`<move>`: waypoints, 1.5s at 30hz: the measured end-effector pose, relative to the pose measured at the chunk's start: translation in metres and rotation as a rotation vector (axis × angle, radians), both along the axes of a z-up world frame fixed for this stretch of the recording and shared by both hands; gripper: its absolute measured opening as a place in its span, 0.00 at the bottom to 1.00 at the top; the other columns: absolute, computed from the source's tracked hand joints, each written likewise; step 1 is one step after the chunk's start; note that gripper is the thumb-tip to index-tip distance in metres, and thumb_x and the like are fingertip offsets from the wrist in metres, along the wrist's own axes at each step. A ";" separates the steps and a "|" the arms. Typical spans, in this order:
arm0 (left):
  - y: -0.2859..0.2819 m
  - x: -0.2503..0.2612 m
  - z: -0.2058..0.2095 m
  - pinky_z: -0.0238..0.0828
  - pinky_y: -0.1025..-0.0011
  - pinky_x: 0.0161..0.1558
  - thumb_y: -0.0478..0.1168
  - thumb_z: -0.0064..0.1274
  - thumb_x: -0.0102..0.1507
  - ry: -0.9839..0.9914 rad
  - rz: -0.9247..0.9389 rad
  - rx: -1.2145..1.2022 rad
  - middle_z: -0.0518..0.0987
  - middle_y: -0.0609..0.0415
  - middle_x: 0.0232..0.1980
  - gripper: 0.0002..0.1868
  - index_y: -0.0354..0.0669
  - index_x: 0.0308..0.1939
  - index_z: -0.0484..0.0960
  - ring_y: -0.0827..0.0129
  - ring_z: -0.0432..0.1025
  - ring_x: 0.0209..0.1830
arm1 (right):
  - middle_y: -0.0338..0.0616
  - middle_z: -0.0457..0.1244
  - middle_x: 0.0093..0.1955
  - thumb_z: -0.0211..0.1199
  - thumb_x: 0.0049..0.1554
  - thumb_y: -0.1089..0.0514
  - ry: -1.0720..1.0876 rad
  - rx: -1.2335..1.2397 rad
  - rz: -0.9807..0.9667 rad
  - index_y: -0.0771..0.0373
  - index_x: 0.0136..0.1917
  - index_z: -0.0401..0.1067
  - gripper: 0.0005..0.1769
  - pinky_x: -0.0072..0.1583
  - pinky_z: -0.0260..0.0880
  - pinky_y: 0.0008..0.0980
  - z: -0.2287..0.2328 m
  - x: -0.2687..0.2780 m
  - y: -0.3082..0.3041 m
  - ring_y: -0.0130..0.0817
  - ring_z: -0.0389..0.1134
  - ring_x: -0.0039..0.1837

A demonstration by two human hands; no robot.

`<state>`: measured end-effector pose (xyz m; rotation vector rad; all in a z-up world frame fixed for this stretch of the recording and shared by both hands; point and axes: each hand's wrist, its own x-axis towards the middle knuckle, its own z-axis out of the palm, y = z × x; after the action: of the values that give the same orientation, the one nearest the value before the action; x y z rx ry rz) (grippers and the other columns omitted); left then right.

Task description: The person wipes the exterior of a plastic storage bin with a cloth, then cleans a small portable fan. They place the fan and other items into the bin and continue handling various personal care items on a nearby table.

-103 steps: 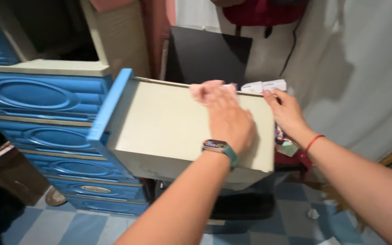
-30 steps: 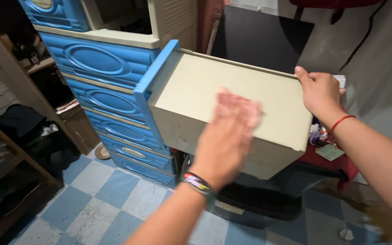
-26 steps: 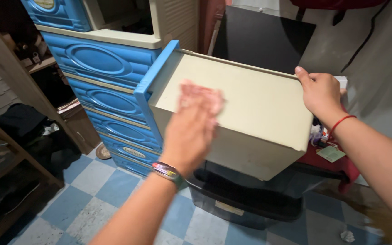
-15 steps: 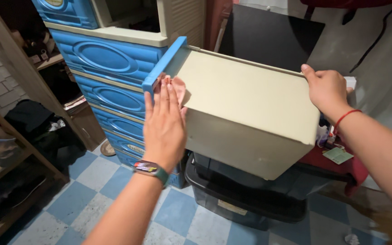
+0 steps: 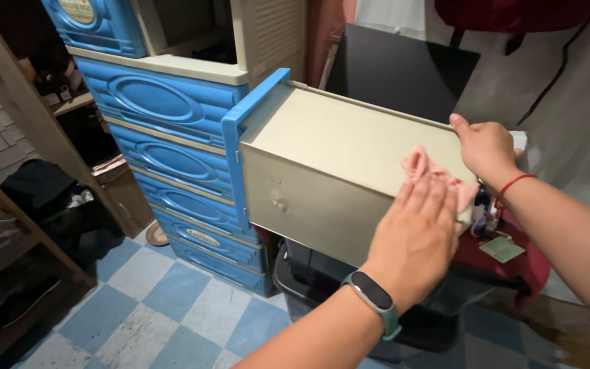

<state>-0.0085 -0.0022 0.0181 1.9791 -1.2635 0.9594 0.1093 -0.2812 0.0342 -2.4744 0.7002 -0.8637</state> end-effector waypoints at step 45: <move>0.155 0.089 0.019 0.66 0.62 0.68 0.28 0.45 0.61 0.025 -0.198 -0.077 0.77 0.46 0.66 0.25 0.36 0.63 0.78 0.52 0.68 0.71 | 0.45 0.68 0.40 0.70 0.50 0.59 0.329 -0.740 0.915 0.56 0.57 0.75 0.20 0.44 0.68 0.39 0.220 0.022 0.274 0.37 0.70 0.42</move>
<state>0.0801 0.1531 0.0367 1.7650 -1.3588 0.8703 0.1315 -0.0070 0.2546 -3.0975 -0.8106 -0.3659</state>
